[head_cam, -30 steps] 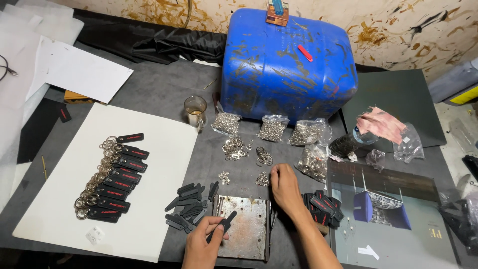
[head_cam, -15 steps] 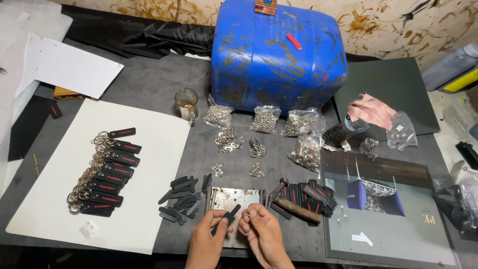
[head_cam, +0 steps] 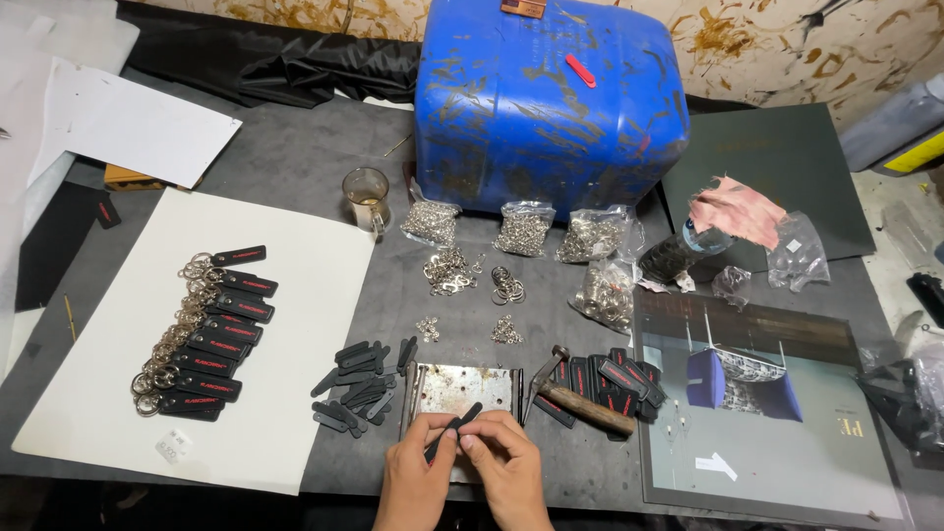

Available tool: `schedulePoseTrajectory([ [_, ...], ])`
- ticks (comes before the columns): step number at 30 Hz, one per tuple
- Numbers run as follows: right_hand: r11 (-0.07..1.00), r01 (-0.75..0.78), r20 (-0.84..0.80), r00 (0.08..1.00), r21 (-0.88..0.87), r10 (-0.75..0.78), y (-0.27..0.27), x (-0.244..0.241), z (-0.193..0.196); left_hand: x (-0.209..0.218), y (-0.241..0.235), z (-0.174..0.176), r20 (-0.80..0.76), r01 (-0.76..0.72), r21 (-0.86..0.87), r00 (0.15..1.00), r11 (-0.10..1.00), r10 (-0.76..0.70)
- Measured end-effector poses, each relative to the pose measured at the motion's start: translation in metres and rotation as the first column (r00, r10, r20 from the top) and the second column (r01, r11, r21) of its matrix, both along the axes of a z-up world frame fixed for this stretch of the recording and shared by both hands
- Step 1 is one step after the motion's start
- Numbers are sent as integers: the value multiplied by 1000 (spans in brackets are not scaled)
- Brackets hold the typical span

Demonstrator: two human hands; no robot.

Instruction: Assembling metal chains to plastic tags using a hammer and a jig to create keychains

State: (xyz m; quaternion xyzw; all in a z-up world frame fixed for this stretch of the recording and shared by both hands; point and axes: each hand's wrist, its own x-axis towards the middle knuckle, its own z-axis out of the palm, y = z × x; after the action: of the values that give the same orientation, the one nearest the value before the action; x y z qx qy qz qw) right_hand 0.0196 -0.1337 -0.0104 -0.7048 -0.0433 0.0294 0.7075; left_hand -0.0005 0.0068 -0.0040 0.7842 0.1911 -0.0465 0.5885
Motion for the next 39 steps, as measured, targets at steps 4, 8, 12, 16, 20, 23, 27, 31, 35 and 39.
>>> schedulePoseTrajectory([
  [4,997,32,-8,999,-74,-33,4,0,2,1,1,8,-45,7,-22,999,1000,-8],
  [8,998,22,-16,1000,-53,-23,4,0,2,-1,0,0,31,23,3,999,1000,-23],
  [12,998,51,-64,997,-29,-52,5,-2,0,-4,-3,-10,65,16,34,998,999,-18],
  [16,985,150,-179,975,86,-133,9,-6,-10,-9,-5,-14,108,46,115,992,992,-59],
  [20,962,173,-253,960,213,-117,8,-6,-10,-12,-6,-12,101,74,177,991,981,-93],
  [23,952,184,-279,954,244,-113,6,-4,-13,-13,-8,-14,115,62,166,990,984,-82],
  [27,950,213,-297,945,229,-140,5,-7,-26,-16,-12,-21,159,56,232,983,971,-95],
  [31,954,188,-288,951,234,-117,6,-9,-27,-18,-15,-10,72,44,175,996,984,-57],
  [35,942,187,-310,946,279,-96,7,-12,-34,-21,-18,-14,10,-5,125,1000,992,3],
  [39,935,195,-331,939,297,-91,4,-9,-38,-21,-21,-22,67,-12,111,998,994,4],
])
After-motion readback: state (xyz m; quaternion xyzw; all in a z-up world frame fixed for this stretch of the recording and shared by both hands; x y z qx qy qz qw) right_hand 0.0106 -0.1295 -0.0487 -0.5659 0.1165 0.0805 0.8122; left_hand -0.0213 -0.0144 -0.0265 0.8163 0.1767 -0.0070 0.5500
